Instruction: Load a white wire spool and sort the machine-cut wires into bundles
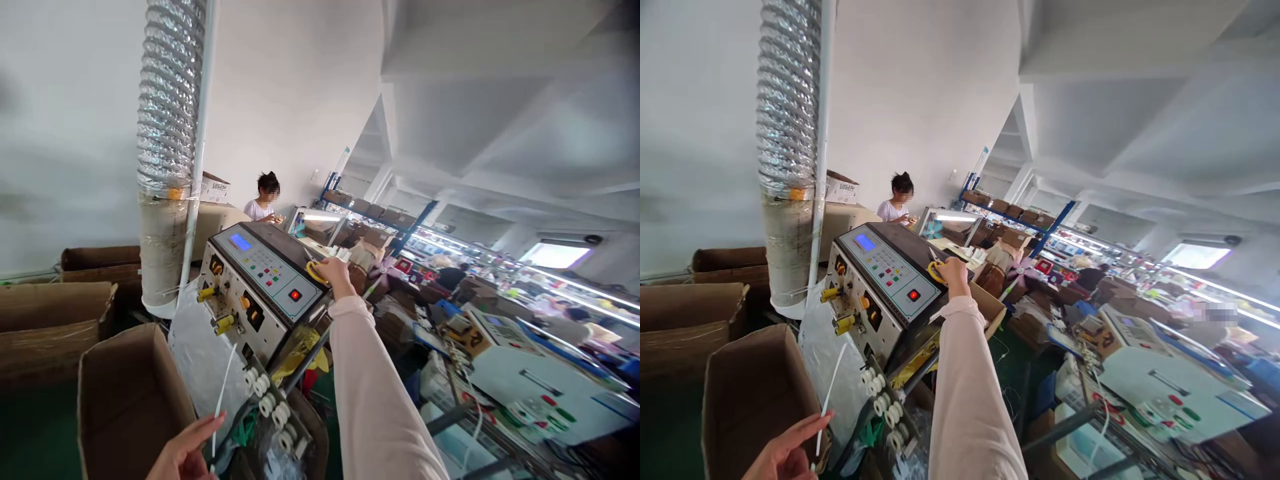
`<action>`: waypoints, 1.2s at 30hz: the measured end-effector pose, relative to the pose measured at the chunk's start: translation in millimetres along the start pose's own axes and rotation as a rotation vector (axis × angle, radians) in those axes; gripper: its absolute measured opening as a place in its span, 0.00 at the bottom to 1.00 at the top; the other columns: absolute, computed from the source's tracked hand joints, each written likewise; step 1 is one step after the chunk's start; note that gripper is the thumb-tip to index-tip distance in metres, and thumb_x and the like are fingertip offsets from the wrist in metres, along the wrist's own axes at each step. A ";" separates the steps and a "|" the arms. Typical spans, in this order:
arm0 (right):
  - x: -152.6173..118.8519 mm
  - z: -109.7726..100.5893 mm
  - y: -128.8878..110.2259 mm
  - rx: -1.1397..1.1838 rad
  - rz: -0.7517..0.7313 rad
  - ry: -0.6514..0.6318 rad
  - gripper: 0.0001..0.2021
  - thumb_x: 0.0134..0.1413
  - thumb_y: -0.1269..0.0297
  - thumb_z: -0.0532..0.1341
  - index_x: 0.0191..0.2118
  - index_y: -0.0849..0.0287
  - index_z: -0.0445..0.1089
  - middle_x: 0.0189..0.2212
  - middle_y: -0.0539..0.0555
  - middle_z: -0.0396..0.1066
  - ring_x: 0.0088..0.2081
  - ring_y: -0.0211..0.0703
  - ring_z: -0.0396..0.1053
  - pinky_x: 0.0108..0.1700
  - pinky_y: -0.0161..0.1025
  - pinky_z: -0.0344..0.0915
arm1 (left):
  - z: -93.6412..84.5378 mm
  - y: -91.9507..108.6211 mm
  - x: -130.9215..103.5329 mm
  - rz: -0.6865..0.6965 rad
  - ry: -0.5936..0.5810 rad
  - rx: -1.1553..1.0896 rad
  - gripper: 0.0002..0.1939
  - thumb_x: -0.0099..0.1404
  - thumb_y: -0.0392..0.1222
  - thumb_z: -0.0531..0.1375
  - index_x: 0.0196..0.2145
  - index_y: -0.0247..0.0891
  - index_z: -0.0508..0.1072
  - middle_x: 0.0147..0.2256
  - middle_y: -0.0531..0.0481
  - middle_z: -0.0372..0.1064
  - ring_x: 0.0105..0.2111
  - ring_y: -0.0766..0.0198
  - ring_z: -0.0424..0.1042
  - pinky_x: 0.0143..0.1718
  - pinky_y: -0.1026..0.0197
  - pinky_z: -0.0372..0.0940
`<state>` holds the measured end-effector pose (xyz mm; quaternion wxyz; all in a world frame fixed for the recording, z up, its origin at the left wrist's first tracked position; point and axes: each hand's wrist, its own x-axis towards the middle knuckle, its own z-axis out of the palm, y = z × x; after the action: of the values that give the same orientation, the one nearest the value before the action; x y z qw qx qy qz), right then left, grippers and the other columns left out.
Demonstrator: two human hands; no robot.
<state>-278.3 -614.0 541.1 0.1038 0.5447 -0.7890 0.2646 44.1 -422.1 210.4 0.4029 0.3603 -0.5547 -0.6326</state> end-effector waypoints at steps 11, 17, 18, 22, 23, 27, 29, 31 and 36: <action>-329.8 38.0 22.7 0.679 -0.284 -0.574 0.13 0.59 0.56 0.59 0.44 0.54 0.75 0.40 0.58 0.76 0.41 0.53 0.72 0.45 0.44 0.66 | 50.9 83.1 21.6 0.006 0.035 -0.188 0.44 0.50 0.49 0.70 0.62 0.35 0.62 0.25 0.52 0.69 0.21 0.70 0.60 0.20 0.68 0.54; -424.2 91.3 50.5 1.065 0.258 -0.516 0.24 0.63 0.44 0.49 0.36 0.59 0.71 0.17 0.47 0.60 0.20 0.37 0.60 0.25 0.34 0.57 | 64.9 82.0 13.4 0.009 0.116 -0.101 0.37 0.55 0.51 0.67 0.59 0.34 0.66 0.24 0.52 0.71 0.21 0.69 0.62 0.22 0.67 0.57; -428.6 92.5 59.9 1.102 0.327 -0.501 0.25 0.61 0.42 0.50 0.37 0.60 0.70 0.16 0.45 0.56 0.18 0.35 0.55 0.23 0.33 0.53 | 59.2 79.1 14.3 0.043 0.189 -0.058 0.30 0.56 0.52 0.65 0.52 0.33 0.72 0.26 0.50 0.72 0.23 0.68 0.64 0.24 0.66 0.58; -440.4 85.9 102.8 1.183 0.443 -0.477 0.26 0.56 0.38 0.54 0.40 0.60 0.68 0.17 0.44 0.58 0.17 0.32 0.50 0.20 0.30 0.46 | 17.0 56.3 15.3 0.117 0.440 0.176 0.21 0.55 0.56 0.65 0.20 0.35 0.70 0.20 0.52 0.65 0.22 0.67 0.61 0.25 0.65 0.57; -442.4 84.0 113.1 1.170 0.443 -0.463 0.26 0.55 0.37 0.54 0.39 0.59 0.68 0.17 0.44 0.60 0.17 0.32 0.51 0.19 0.30 0.46 | 4.7 48.9 13.1 0.096 0.443 0.269 0.22 0.55 0.56 0.64 0.18 0.36 0.67 0.17 0.54 0.61 0.20 0.69 0.57 0.23 0.65 0.54; -442.3 79.9 146.7 1.024 0.414 -0.404 0.22 0.54 0.41 0.58 0.32 0.59 0.67 0.18 0.46 0.64 0.19 0.33 0.55 0.20 0.31 0.49 | -26.8 19.4 -6.0 -0.033 0.400 0.417 0.22 0.56 0.56 0.64 0.18 0.37 0.64 0.13 0.58 0.55 0.17 0.70 0.53 0.20 0.66 0.50; -437.1 78.7 156.3 0.979 0.423 -0.397 0.21 0.53 0.43 0.60 0.31 0.59 0.68 0.18 0.47 0.63 0.19 0.34 0.55 0.21 0.32 0.50 | -25.2 6.8 -16.1 -0.096 0.385 0.281 0.22 0.54 0.56 0.65 0.20 0.37 0.63 0.15 0.58 0.59 0.17 0.71 0.54 0.20 0.67 0.50; -430.0 77.8 160.2 0.963 0.426 -0.399 0.21 0.52 0.44 0.61 0.29 0.60 0.69 0.17 0.47 0.62 0.19 0.35 0.55 0.22 0.33 0.50 | -13.1 -3.3 -22.8 -0.141 0.351 0.044 0.21 0.52 0.55 0.67 0.26 0.37 0.64 0.19 0.57 0.66 0.17 0.72 0.56 0.21 0.68 0.52; -414.5 81.9 155.6 0.951 0.400 -0.436 0.20 0.51 0.45 0.61 0.26 0.60 0.69 0.14 0.47 0.62 0.19 0.36 0.56 0.24 0.35 0.51 | 31.7 -18.4 -23.4 -0.226 0.243 -0.357 0.23 0.54 0.49 0.68 0.44 0.35 0.70 0.23 0.54 0.69 0.22 0.72 0.62 0.25 0.69 0.55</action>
<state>-250.7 -282.5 237.7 -0.3713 0.4132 -0.6739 0.4872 23.2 -386.7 196.3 0.4505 0.4165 -0.3375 -0.7139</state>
